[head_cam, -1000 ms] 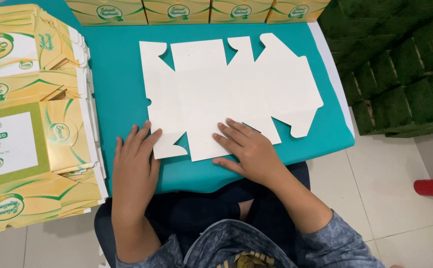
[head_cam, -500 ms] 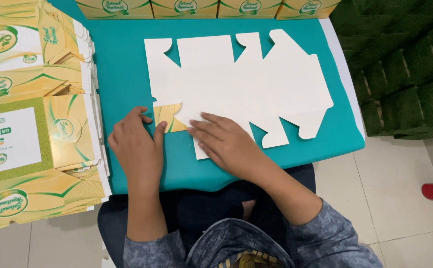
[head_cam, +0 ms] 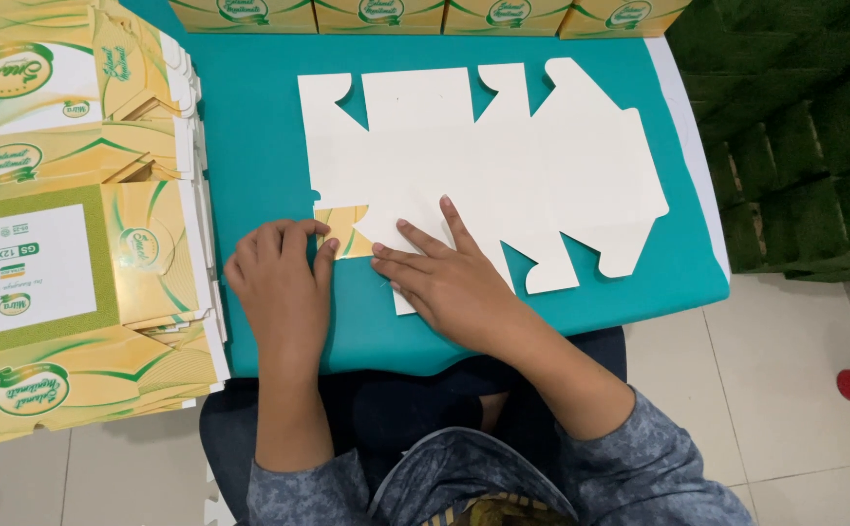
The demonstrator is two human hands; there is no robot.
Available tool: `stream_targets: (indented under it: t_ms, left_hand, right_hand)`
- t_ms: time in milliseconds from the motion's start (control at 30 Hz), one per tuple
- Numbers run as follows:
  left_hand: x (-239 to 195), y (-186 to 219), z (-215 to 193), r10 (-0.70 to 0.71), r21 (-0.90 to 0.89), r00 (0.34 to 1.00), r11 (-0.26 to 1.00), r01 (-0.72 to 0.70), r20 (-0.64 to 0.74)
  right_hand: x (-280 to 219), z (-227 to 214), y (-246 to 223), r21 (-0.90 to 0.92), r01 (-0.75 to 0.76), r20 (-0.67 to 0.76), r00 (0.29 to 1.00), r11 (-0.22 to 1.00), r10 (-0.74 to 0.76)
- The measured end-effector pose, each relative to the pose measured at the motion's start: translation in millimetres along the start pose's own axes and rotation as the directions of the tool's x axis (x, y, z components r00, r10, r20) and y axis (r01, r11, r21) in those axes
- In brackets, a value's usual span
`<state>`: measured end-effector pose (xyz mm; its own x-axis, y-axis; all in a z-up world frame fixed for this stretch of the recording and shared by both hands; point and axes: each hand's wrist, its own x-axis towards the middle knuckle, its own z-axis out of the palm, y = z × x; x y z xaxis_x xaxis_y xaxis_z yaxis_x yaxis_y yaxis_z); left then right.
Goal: The person assembles a flat cardboard box by folding its sides and tucking flaps to form a rectangular container. They then place a second flat box on the table and begin folding it in the same manner.
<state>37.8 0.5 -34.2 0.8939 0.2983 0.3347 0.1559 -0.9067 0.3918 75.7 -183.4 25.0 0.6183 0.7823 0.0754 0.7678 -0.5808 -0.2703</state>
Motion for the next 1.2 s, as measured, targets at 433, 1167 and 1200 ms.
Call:
stream_targets:
  t_ms: [433,1167,1200]
  left_hand:
    - [-32.3,46.3,-29.9,0.26,-0.107,0.961,0.962,-0.25,0.098]
    - [-27.8,53.5,-15.2,0.287,-0.195,0.957,0.942,-0.273,0.049]
    - [-28.6,53.5,-11.4,0.287,-0.196,0.957,0.942,-0.273,0.05]
  right_hand:
    - [-13.4,-7.0,15.4,0.286,-0.013,0.04,0.999,0.958,0.002]
    - [-19.9,-23.1,73.9,0.324,-0.537,-0.118,0.794,0.779,0.596]
    - [-19.1,-23.5,72.1,0.324,-0.538,-0.118,0.794,0.778,0.597]
